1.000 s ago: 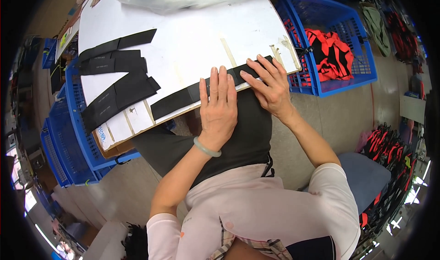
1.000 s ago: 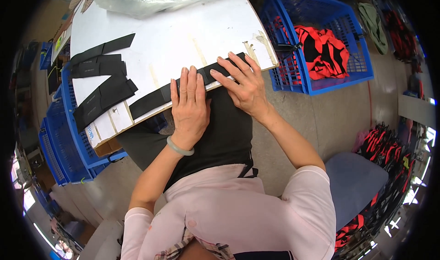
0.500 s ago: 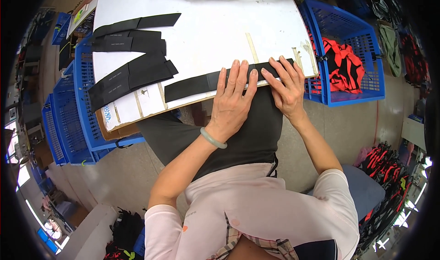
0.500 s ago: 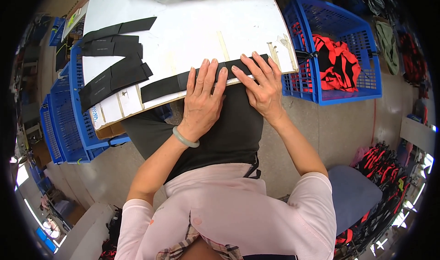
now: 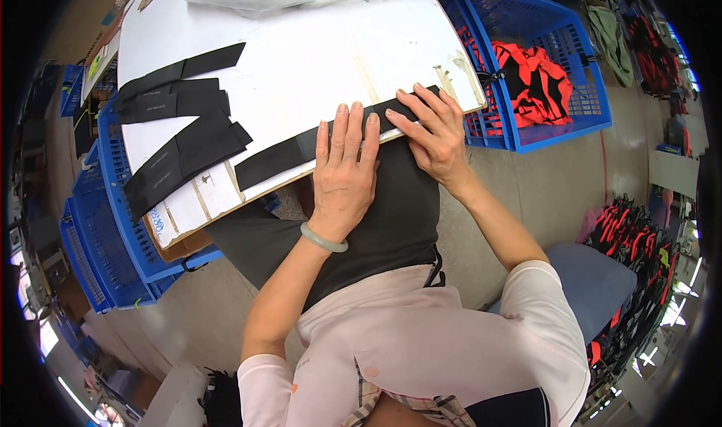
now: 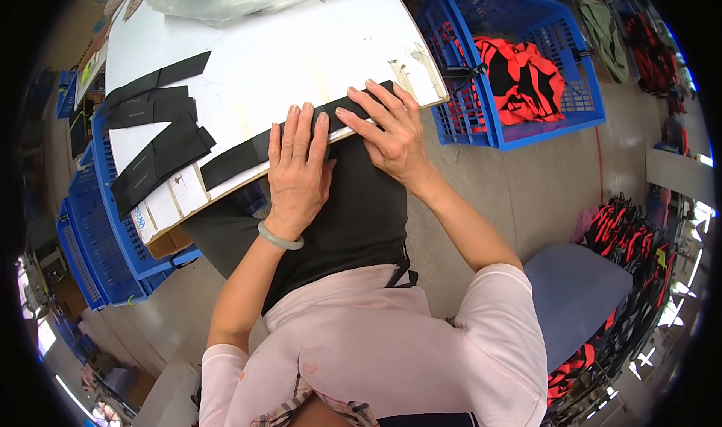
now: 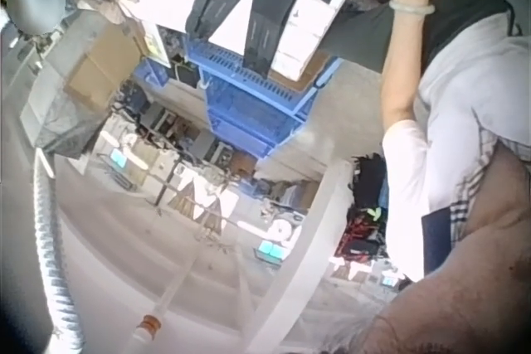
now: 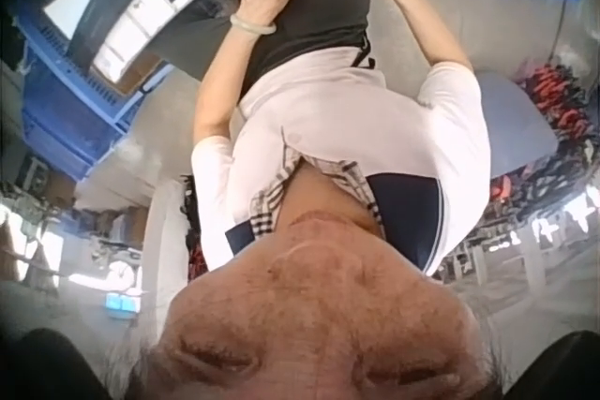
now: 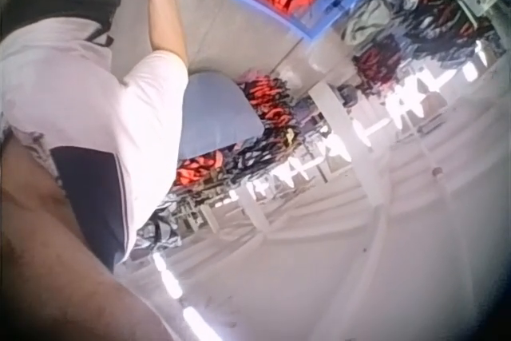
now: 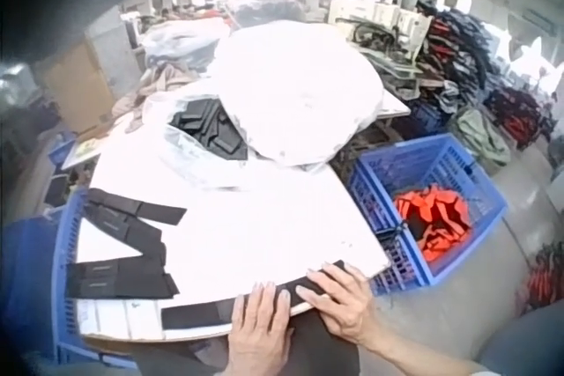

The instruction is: Applying adhesive strips to black fabric components and organizing them on a board and in crates.

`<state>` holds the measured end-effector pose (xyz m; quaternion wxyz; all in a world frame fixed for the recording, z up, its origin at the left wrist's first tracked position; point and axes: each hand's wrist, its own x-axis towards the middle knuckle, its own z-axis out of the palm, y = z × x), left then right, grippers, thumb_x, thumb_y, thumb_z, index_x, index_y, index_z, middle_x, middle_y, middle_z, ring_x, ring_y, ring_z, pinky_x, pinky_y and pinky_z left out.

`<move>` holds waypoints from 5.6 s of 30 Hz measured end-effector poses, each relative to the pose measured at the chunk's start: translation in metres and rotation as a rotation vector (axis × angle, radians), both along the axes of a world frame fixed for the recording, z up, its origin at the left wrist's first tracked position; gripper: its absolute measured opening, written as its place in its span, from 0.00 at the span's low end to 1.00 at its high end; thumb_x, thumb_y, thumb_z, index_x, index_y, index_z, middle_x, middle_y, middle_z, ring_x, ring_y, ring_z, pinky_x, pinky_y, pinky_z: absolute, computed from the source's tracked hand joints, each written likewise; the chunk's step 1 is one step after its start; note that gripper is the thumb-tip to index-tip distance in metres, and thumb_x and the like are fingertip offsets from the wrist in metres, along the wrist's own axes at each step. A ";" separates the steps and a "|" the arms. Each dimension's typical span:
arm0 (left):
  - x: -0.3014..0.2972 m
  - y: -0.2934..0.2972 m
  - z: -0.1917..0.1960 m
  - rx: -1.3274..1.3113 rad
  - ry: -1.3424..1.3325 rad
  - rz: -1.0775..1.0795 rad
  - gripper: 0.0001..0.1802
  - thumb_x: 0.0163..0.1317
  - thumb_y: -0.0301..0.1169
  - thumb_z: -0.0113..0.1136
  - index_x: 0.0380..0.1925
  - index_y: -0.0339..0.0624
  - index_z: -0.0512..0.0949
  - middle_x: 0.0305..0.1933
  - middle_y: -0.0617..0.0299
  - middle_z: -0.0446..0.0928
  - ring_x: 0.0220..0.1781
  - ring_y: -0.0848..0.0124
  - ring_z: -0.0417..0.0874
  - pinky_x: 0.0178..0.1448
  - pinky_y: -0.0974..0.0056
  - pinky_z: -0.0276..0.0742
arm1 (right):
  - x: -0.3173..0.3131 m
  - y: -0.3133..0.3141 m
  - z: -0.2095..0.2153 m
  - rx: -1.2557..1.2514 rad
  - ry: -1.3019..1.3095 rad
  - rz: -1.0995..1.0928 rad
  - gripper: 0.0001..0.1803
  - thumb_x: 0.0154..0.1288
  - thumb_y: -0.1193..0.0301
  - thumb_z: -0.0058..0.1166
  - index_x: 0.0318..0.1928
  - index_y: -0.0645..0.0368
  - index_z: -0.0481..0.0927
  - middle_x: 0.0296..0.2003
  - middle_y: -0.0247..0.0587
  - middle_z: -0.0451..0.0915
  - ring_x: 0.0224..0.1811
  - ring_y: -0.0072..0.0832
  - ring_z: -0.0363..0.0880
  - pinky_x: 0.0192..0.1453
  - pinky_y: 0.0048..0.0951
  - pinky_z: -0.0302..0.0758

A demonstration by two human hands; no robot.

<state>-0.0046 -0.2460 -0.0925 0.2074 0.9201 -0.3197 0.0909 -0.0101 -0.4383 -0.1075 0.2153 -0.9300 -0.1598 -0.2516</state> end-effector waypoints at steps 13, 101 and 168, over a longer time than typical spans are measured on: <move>0.002 -0.002 -0.004 0.016 -0.032 0.018 0.41 0.50 0.26 0.64 0.66 0.40 0.61 0.72 0.49 0.57 0.75 0.54 0.55 0.75 0.46 0.48 | 0.002 0.002 -0.001 0.032 -0.008 -0.011 0.21 0.56 0.77 0.53 0.49 0.42 0.83 0.56 0.31 0.77 0.63 0.33 0.70 0.68 0.41 0.58; 0.052 0.196 0.071 -1.580 0.372 0.333 0.31 0.68 0.30 0.56 0.65 0.28 0.55 0.62 0.43 0.68 0.65 0.63 0.70 0.69 0.60 0.63 | 0.153 0.223 0.133 0.642 0.756 0.556 0.08 0.54 0.77 0.62 0.33 0.67 0.79 0.25 0.34 0.78 0.28 0.18 0.73 0.32 0.22 0.70; 0.080 0.065 0.094 -1.927 0.807 0.547 0.26 0.63 0.56 0.56 0.19 0.49 0.65 0.10 0.62 0.67 0.11 0.65 0.72 0.52 0.45 0.77 | 0.233 -0.015 0.098 0.589 -0.089 -0.458 0.10 0.57 0.68 0.59 0.32 0.64 0.82 0.32 0.52 0.83 0.34 0.45 0.82 0.40 0.41 0.76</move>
